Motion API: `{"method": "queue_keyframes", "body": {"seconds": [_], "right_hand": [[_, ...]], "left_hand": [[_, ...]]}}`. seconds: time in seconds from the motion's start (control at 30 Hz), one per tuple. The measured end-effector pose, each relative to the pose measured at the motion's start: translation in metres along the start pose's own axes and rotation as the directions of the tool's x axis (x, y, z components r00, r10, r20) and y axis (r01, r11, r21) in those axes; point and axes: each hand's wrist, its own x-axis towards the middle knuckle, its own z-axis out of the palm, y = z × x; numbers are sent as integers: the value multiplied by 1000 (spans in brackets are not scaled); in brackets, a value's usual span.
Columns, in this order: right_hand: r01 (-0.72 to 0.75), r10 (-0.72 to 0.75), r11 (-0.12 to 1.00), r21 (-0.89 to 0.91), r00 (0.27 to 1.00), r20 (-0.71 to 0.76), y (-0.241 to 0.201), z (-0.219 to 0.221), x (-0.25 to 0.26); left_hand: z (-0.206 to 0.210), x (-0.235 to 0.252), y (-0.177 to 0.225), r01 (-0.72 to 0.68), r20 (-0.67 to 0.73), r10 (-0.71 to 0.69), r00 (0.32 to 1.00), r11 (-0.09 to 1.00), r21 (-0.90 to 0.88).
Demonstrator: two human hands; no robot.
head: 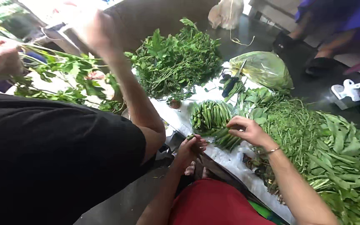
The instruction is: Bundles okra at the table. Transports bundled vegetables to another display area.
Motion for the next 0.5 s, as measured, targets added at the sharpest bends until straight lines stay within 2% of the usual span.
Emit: {"method": "queue_keyframes", "body": {"seconds": [0.1,0.2,0.37,0.5], "right_hand": [[-6,2,999,45,997,83,-36,14,-4],[-72,72,997,-10,981,180,-48,40,5],[-109,116,993,-56,982,150,-34,60,13],[-141,145,988,-58,987,75,-25,67,9]], "left_hand": [[8,6,0,18,60,-25,998,994,108],[20,11,-3,-31,132,1,991,974,225],[32,15,-10,27,138,-69,988,959,284],[27,18,-19,16,188,-71,980,960,280]]}}
